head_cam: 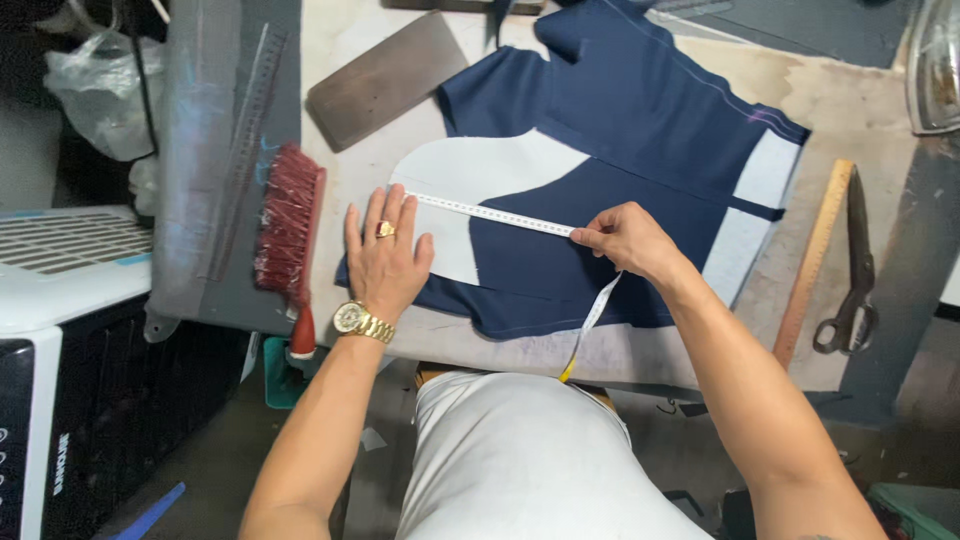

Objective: The person measures and marks dark blue fabric with a measuring tape and pink chalk, using a wooden ruler to draw straight lines on a workbench.

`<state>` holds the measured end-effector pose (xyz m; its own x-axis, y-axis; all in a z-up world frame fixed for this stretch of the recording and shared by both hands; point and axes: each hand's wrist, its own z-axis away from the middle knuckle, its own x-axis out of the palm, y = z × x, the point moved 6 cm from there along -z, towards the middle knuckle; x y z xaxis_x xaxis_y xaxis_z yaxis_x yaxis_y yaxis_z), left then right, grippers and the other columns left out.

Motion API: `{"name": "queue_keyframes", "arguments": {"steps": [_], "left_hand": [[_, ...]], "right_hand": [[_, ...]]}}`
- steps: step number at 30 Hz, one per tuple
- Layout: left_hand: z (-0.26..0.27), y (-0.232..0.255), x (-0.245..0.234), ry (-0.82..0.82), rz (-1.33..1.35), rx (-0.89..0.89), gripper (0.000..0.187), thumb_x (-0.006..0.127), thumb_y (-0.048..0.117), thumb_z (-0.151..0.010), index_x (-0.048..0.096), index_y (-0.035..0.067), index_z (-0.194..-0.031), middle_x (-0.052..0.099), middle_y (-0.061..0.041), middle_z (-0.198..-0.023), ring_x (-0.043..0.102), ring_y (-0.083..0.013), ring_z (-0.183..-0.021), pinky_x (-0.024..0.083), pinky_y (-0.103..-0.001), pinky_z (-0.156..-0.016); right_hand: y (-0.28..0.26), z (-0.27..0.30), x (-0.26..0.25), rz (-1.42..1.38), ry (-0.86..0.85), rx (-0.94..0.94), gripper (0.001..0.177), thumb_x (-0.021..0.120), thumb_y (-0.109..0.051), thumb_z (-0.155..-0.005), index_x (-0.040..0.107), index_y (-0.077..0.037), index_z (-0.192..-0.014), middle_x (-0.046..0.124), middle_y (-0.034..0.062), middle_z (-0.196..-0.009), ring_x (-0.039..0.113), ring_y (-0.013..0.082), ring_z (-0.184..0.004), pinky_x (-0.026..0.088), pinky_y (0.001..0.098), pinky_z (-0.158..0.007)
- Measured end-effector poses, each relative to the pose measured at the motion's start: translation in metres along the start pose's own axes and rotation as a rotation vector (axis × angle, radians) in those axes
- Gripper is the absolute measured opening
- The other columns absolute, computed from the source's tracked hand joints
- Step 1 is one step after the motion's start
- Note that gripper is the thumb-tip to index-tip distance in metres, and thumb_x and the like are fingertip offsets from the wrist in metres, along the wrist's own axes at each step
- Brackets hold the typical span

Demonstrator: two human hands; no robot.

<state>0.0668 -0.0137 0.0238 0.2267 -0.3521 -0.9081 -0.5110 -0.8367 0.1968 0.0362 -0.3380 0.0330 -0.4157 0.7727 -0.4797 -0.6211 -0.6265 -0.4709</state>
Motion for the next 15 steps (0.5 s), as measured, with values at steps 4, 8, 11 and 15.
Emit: {"name": "queue_keyframes", "arguments": {"steps": [4,8,11,15], "left_hand": [[-0.002,0.007,0.000,-0.053,-0.022,0.014,0.051,0.068,0.028,-0.091,0.064,0.004,-0.136,0.059,-0.016,-0.147,0.053,-0.0351,-0.137,0.033,-0.060,-0.114],[0.002,0.010,0.007,-0.085,-0.046,0.043,0.049,0.068,0.025,-0.094,0.065,0.001,-0.136,0.059,-0.019,-0.149,0.052,-0.0375,-0.139,0.032,-0.060,-0.114],[0.008,0.006,0.016,-0.097,-0.058,0.073,0.050,0.066,0.025,-0.096,0.065,0.000,-0.138,0.057,-0.020,-0.152,0.050,-0.0377,-0.141,0.031,-0.061,-0.114],[0.010,0.007,0.022,-0.116,-0.049,0.069,0.049,0.064,0.026,-0.097,0.066,-0.001,-0.138,0.058,-0.020,-0.153,0.050,-0.0389,-0.140,0.029,-0.060,-0.115]], "right_hand": [[0.075,0.006,-0.032,-0.009,0.050,0.025,0.025,0.077,-0.027,-0.090,0.079,-0.002,-0.089,0.071,0.0123,-0.066,0.060,0.0177,-0.044,0.049,0.0267,-0.043],[0.127,0.014,-0.060,-0.005,0.102,0.032,0.021,0.078,-0.027,-0.088,0.079,-0.006,-0.086,0.072,0.0093,-0.067,0.064,0.0194,-0.045,0.050,0.0289,-0.043],[0.148,0.024,-0.073,0.055,0.081,0.026,0.023,0.077,-0.030,-0.087,0.080,-0.008,-0.083,0.073,0.0088,-0.068,0.071,0.0260,-0.061,0.057,0.0386,-0.062],[0.172,0.024,-0.072,0.050,0.080,0.035,0.023,0.077,-0.034,-0.085,0.079,-0.012,-0.080,0.073,0.0058,-0.068,0.071,0.0205,-0.058,0.058,0.0359,-0.068]]}}
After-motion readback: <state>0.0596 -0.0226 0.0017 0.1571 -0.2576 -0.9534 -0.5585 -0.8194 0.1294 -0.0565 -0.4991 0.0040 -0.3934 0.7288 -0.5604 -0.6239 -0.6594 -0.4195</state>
